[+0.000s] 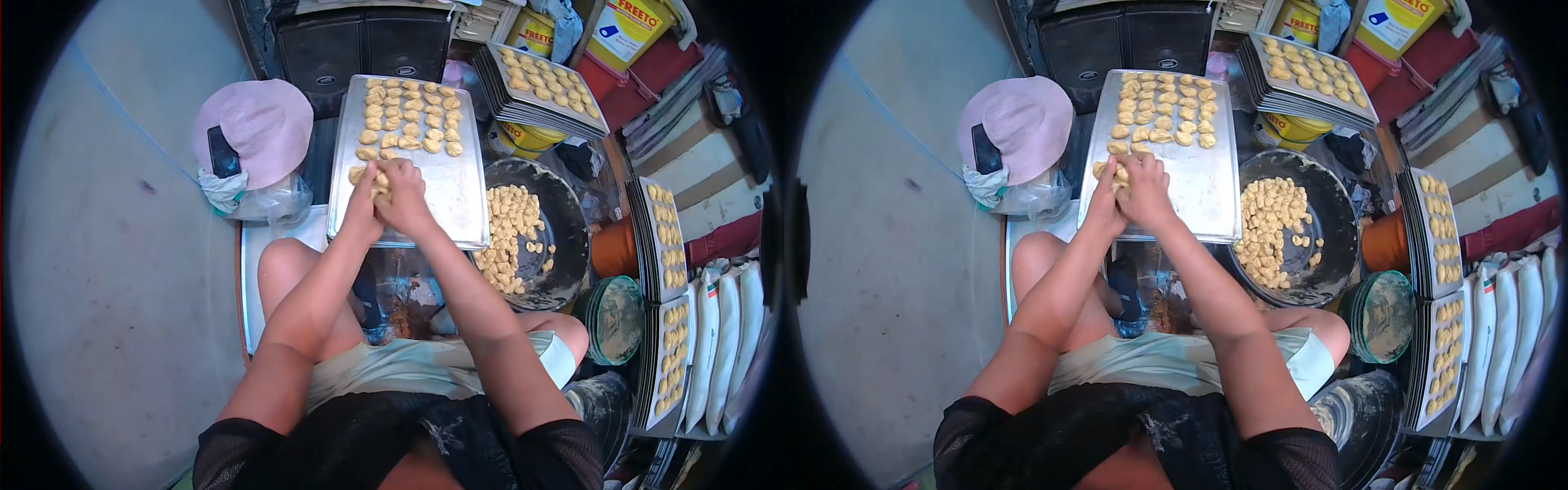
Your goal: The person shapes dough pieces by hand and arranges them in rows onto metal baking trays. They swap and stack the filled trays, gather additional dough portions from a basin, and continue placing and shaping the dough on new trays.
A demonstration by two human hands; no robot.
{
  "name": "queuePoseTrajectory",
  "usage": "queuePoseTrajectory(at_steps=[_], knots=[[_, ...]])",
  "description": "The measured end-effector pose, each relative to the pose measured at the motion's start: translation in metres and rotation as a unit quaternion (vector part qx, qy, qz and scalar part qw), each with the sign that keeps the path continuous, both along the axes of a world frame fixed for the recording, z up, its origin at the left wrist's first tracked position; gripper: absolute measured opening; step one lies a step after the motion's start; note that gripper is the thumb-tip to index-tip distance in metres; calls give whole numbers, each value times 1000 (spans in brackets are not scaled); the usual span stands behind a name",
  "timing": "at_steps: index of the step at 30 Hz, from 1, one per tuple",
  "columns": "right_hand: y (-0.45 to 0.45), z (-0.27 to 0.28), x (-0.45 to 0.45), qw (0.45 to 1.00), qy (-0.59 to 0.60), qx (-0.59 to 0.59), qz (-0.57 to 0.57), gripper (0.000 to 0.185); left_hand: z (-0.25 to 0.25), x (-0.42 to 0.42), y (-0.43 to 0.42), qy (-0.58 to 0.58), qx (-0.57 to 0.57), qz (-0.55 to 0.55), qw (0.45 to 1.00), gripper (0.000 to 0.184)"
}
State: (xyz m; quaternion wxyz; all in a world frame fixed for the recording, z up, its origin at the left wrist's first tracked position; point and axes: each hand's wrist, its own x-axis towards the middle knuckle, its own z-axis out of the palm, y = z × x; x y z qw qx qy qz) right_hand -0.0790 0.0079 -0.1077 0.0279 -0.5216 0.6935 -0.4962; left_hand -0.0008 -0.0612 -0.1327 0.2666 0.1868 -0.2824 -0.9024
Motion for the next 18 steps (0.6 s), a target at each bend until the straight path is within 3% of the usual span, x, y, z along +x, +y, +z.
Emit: queuePoseTrajectory(at_steps=[1, 3, 6, 8, 10, 12, 14, 15, 16, 18], knots=[[-6, -11, 10, 999, -13, -43, 5, 52, 0, 4, -4, 36, 51, 7, 998, 50], [-10, -19, 14, 987, -93, -120, 59, 54, -9, 2, -18, 21, 20, 41, 999, 45], [-5, -17, 0, 993, -99, -59, 32, 45, -21, -5, -26, -19, -37, 57, 998, 32], [-9, -43, -29, 941, -337, -34, 17, 22, -21, -13, -25, -52, -57, 41, 996, 29], [-1, -18, -39, 887, -460, -42, 18, 20, -14, -16, -23, -62, -46, 33, 996, 29], [0, -22, -55, 877, -465, -115, -31, 22, -8, -17, -23, -69, -51, 40, 995, 30], [3, -25, -72, 905, -377, -172, -99, 24, 0, -13, -28, -147, -123, 45, 980, 33], [3, -28, -80, 919, -340, -143, -139, 21, -2, -11, -35, -229, -345, 75, 907, 33], [2, -32, -87, 930, -302, -113, -179, 18, -4, -8, -42, -298, -546, 102, 777, 33], [-7, -35, -89, 961, -184, -79, -188, 15, 1, 0, -41, -316, -622, 19, 716, 36]])
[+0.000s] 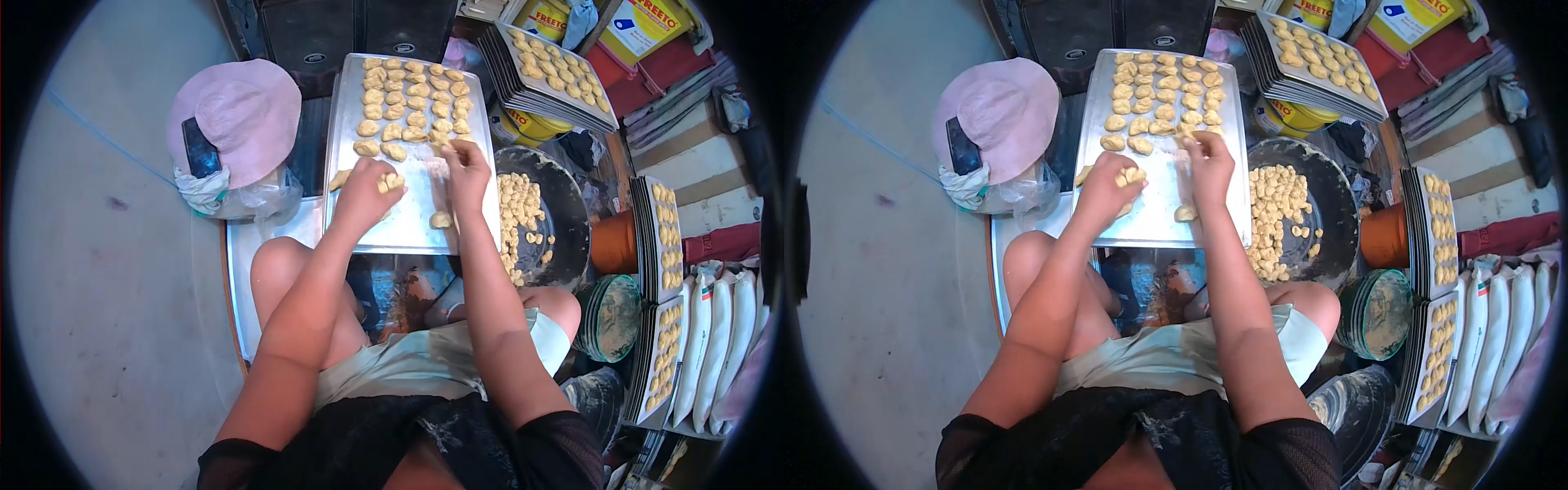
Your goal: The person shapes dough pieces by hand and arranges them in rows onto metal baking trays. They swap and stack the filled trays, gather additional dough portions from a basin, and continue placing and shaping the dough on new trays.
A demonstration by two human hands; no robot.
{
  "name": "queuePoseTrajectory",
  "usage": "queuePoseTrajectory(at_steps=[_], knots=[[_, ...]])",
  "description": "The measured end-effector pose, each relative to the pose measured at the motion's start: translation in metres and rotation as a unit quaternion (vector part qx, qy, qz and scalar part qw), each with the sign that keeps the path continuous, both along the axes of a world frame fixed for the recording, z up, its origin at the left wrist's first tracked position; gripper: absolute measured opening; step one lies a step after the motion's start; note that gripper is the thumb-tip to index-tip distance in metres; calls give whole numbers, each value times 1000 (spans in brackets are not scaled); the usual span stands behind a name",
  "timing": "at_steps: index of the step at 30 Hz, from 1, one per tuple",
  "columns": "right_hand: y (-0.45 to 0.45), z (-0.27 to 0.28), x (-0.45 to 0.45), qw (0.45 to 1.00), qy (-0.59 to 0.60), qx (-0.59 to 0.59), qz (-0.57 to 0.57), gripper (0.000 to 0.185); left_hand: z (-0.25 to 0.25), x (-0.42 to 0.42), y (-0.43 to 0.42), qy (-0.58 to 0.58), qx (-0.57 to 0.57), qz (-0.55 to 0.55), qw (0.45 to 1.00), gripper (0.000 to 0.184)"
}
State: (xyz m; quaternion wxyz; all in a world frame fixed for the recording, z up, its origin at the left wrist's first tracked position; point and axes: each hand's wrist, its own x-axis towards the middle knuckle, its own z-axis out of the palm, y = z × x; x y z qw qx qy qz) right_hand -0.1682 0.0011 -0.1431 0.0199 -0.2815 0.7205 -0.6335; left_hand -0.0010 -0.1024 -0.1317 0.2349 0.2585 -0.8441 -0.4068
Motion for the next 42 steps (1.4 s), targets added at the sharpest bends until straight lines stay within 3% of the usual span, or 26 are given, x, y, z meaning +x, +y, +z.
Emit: queuePoseTrajectory(at_steps=[1, 4, 6, 7, 10, 11, 13, 14, 16, 19, 22, 23, 24, 26, 28, 30, 32, 35, 38, 40, 42], knots=[[-4, -1, 1, 998, 54, 31, -3, 14, 6, 4, 4, -44, -31, -36, 998, 38], [-11, -6, -5, 948, 230, 171, 138, 14, 11, 6, 17, -71, -90, -61, 992, 44], [7, 6, -8, 955, 242, 149, 89, 23, 7, 7, 14, -35, -120, -76, 989, 47], [28, 31, -1, 960, 134, 210, 129, 29, 5, 7, 10, -15, -132, -88, 987, 45], [81, 31, 3, 867, 152, 325, 346, 35, 8, 8, 3, 8, -76, -79, 994, 39], [85, 24, -4, 878, 122, 306, 349, 35, 13, 8, 0, 9, -44, -69, 997, 37], [81, 12, -16, 896, 62, 262, 353, 35, 21, 14, -12, -22, -135, 5, 991, 32], [71, 13, -20, 928, -10, 302, 218, 32, 22, 18, -17, -37, -180, 43, 982, 30], [41, 28, -18, 978, 3, 202, 54, 20, 19, 27, -25, -118, -179, 76, 974, 28], [9, -3, -34, 960, 160, 209, 96, 19, 13, 33, -33, -175, -160, 80, 968, 27], [18, 5, -8, 966, 202, 152, 59, 23, 19, 28, -33, -182, -157, 85, 967, 26], [26, 6, 4, 970, 67, 161, 167, 32, 20, 25, -31, -180, -156, 91, 967, 26], [36, 15, 20, 938, 17, 233, 255, 40, 17, 21, -32, -150, -144, 95, 974, 26], [45, 24, 33, 921, 69, 265, 275, 39, 8, 17, -33, -98, -116, 97, 984, 25], [55, 19, 10, 932, 19, 282, 226, 37, 7, 14, -36, -88, -97, 83, 988, 25], [55, 23, -19, 944, -39, 315, 87, 18, 6, 12, -37, -76, -95, 70, 990, 25], [48, 2, -48, 969, 120, 214, 10, 19, 4, 13, -34, -67, -108, 53, 990, 25], [36, -15, -59, 956, 231, 177, 20, 22, 4, 10, -35, -41, -70, 43, 996, 23], [23, 7, -18, 959, 243, 114, 92, 29, 0, 3, -35, -7, -89, 76, 993, 22], [14, 28, 29, 954, 95, 143, 245, 35, -2, 1, -34, 11, -84, 75, 994, 17], [2, 21, 50, 922, 164, 228, 267, 39, -4, -2, -36, 32, -87, 68, 993, 16]])
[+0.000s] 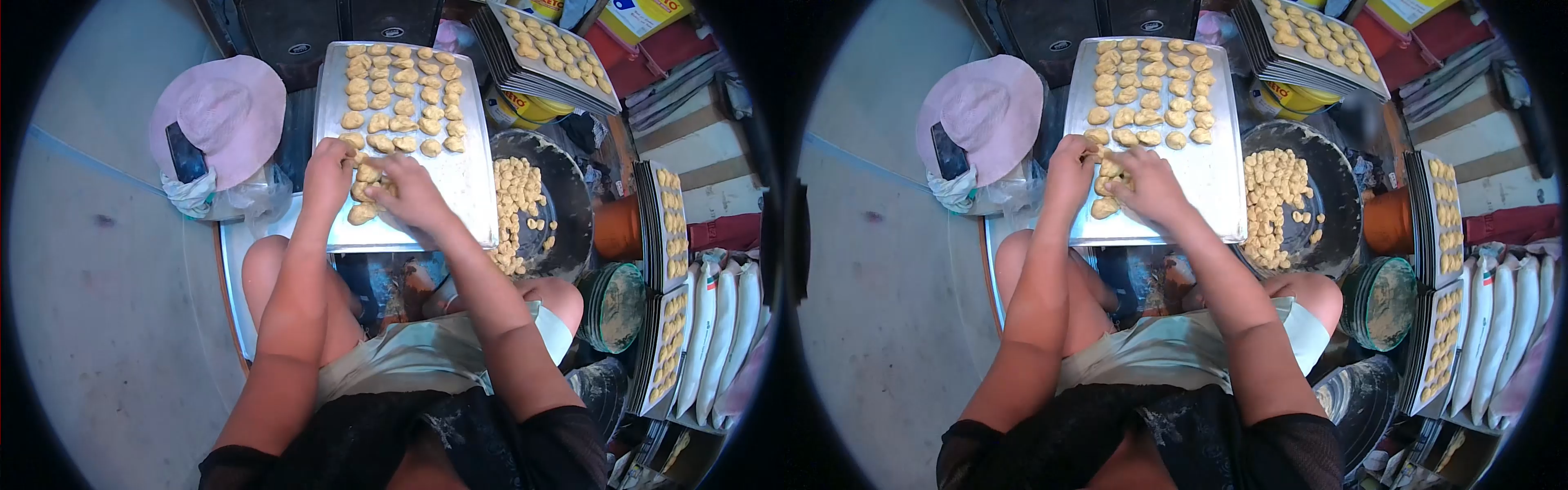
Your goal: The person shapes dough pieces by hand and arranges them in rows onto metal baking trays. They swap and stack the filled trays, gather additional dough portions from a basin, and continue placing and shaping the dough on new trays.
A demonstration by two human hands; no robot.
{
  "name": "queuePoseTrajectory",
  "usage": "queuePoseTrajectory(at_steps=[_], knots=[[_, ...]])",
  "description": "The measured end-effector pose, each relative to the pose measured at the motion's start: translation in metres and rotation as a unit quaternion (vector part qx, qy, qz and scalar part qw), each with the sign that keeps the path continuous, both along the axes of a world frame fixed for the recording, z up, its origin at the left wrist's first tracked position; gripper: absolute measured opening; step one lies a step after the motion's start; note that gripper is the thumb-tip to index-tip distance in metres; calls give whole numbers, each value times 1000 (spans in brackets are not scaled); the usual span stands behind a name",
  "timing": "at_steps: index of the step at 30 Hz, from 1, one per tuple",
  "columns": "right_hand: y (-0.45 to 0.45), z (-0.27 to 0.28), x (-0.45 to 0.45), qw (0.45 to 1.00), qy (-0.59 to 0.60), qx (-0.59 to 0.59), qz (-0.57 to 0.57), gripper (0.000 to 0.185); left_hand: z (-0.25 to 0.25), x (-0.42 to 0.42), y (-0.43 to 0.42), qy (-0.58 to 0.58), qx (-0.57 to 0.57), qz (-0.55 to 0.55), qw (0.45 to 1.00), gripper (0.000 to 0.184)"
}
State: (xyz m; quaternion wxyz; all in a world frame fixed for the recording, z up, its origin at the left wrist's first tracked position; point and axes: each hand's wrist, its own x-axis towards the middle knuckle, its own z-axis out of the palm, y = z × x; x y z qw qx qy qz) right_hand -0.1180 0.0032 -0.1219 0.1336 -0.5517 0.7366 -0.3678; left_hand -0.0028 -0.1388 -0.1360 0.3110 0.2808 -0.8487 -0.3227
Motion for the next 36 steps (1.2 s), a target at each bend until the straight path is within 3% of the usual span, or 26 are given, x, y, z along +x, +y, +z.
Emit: queuePoseTrajectory(at_steps=[1, 3, 5, 6, 8, 11, 14, 18, 19, 23, 26, 27, 29, 31, 32, 36], knots=[[-6, -11, 6, 996, 80, -2, -36, 38, 3, 1, 2, -20, -36, -14, 999, 17], [-2, -13, -2, 993, -95, 40, -64, 36, 9, 6, 6, -59, -109, -41, 991, 17], [-2, -36, -18, 971, -212, 17, -107, 34, 6, 9, 4, -97, -82, -49, 991, 22], [-2, -29, -22, 964, -223, 39, -142, 33, 5, 9, 5, -115, -66, -53, 990, 25], [-6, -26, -25, 980, -111, -3, -164, 29, 4, 5, 9, -79, -72, -62, 992, 23], [-12, -32, -28, 973, -195, -11, -126, 24, 6, 0, 21, -94, -102, -79, 987, 22], [-7, -53, -38, 926, -316, -119, -168, 23, 0, -4, 22, -117, -122, -84, 982, 27], [8, -35, -37, 968, -102, -118, -196, 25, -5, -20, 22, -108, -176, -25, 978, 26], [11, -32, -34, 974, -112, -81, -181, 23, -8, -22, 22, -118, -179, -11, 977, 25], [28, -6, -29, 980, 80, -121, -139, 22, -9, -22, 23, -115, -182, -22, 976, 22], [43, 6, -21, 992, -70, 103, -25, 26, -4, -23, 32, -81, -201, -62, 974, 21], [47, -7, -27, 998, -32, 58, -1, 26, -4, -23, 33, -105, -214, -101, 966, 21], [49, -18, -43, 992, -89, 8, -93, 25, -1, -25, 37, -173, -189, -154, 954, 21], [44, -14, -52, 970, -124, -29, -205, 24, 2, -26, 40, -123, -199, -163, 958, 19], [42, -12, -56, 971, -39, -33, -232, 20, 2, -26, 42, -98, -204, -168, 960, 18], [46, -22, -56, 979, 23, -87, -185, 19, -3, -24, 40, -99, -185, -152, 966, 20]])
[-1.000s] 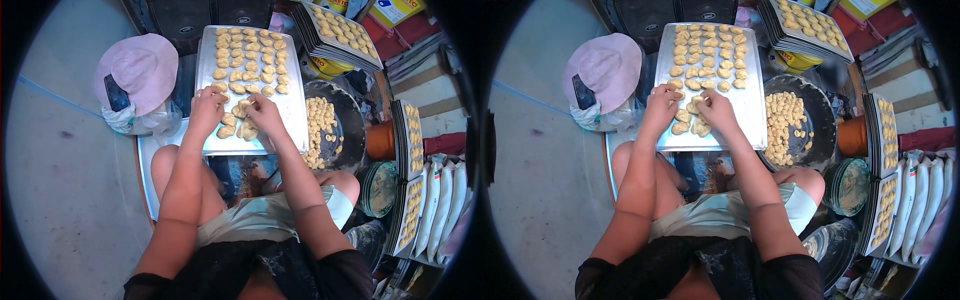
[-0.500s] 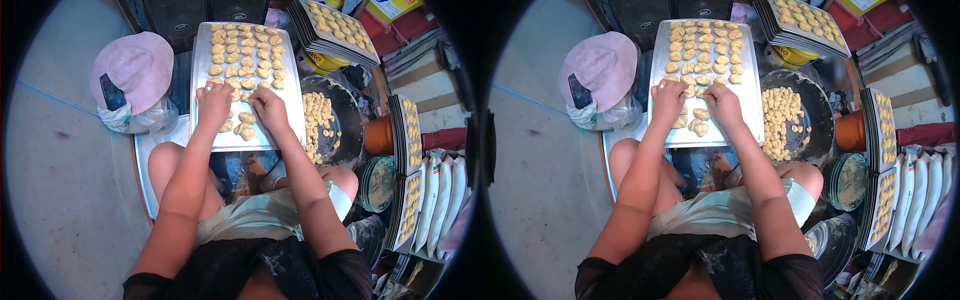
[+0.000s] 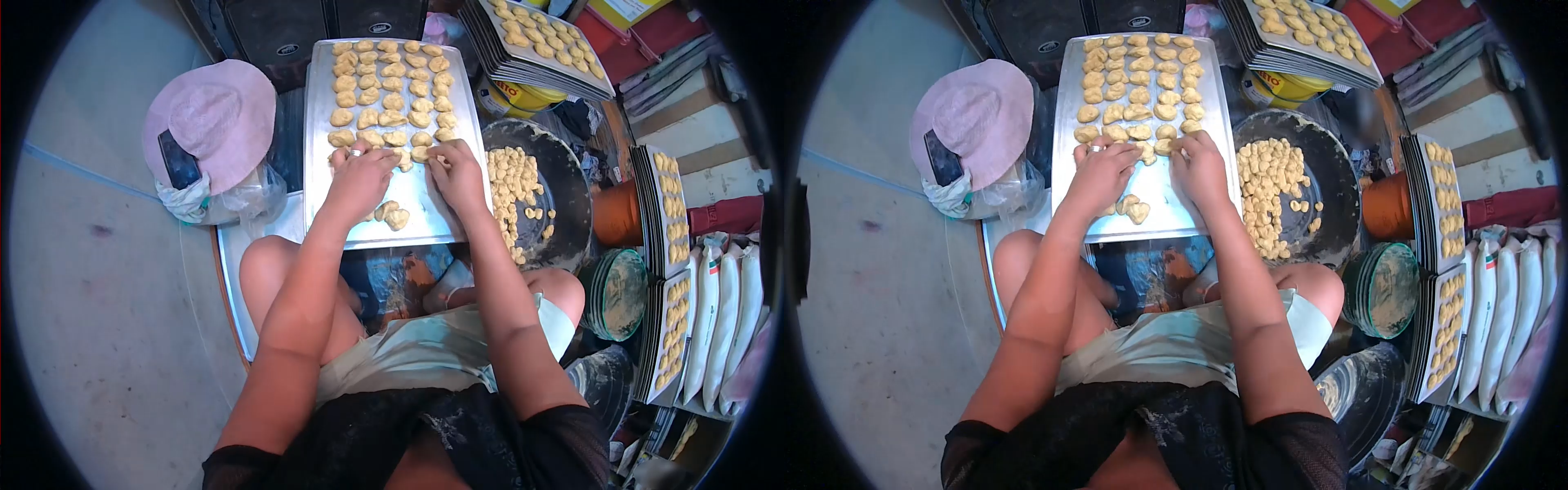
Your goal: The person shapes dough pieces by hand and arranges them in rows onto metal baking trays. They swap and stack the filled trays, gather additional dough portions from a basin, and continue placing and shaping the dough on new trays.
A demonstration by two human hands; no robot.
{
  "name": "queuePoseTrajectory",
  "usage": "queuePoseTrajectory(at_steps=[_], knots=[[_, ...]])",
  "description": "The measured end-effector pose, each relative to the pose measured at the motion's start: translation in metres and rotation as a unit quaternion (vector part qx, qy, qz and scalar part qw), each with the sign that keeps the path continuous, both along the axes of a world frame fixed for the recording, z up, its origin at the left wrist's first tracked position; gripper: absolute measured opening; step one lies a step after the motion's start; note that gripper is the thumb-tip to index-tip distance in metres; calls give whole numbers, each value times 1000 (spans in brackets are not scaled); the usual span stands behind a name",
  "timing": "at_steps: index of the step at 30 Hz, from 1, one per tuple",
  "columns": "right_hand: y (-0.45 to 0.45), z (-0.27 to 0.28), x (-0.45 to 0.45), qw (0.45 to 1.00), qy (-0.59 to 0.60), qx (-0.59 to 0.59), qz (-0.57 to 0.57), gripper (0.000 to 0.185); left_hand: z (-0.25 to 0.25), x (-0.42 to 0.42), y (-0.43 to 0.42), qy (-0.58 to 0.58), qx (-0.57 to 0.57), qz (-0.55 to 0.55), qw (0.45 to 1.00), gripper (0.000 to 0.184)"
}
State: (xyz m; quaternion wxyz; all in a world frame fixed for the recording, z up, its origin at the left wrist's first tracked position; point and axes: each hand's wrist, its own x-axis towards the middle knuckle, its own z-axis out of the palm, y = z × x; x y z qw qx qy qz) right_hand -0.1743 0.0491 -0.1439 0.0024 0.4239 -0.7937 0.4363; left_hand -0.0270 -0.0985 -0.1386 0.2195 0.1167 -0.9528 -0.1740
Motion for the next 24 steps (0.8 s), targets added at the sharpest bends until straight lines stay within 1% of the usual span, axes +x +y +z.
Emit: queuePoseTrajectory(at_steps=[1, 2, 4, 7, 8, 10, 12, 13, 15, 16, 17, 18, 20, 21, 24], knots=[[5, 7, 9, 1000, 12, -17, -2, 19, 5, 3, -1, -4, 7, 10, 1000, 20], [8, 8, 19, 996, -76, -19, 51, 21, 11, 6, -1, -9, 16, 19, 1000, 21], [18, 32, 54, 968, -146, 60, 196, 28, 19, 21, -5, -32, 58, -16, 998, 21], [24, 13, 40, 946, -144, 93, 276, 32, 38, 45, -5, -78, 94, -44, 992, 23], [29, 16, 29, 954, -156, 82, 244, 30, 42, 50, -4, -94, 103, -48, 989, 23], [30, 11, 7, 976, -168, 38, 136, 27, 41, 51, -1, -63, 98, -40, 992, 27], [27, 13, -6, 989, -133, 62, 20, 27, 39, 46, 6, -33, 85, -43, 995, 30], [25, 8, -12, 991, -98, 92, 11, 27, 36, 40, 12, -24, 61, -56, 996, 31], [30, 7, -12, 985, -153, 79, 32, 25, 24, 21, 27, -5, 7, -80, 997, 33], [32, 10, -10, 980, -180, 72, 43, 24, 20, 14, 35, 3, -23, -94, 995, 37], [33, -2, -10, 971, -226, 27, 68, 25, 11, 7, 43, 5, -30, -104, 994, 34], [35, -2, -13, 967, -238, 55, 72, 24, 7, 2, 48, 8, -38, -113, 993, 31], [42, -1, -25, 955, -262, 112, 82, 22, -1, -2, 52, -59, -41, -129, 989, 23], [42, -25, -40, 968, -239, 36, 74, 19, -2, -2, 53, -94, -42, -138, 985, 19], [20, -21, -33, 964, -237, -113, -33, 13, -4, -4, 57, -49, -41, -130, 989, 11]])
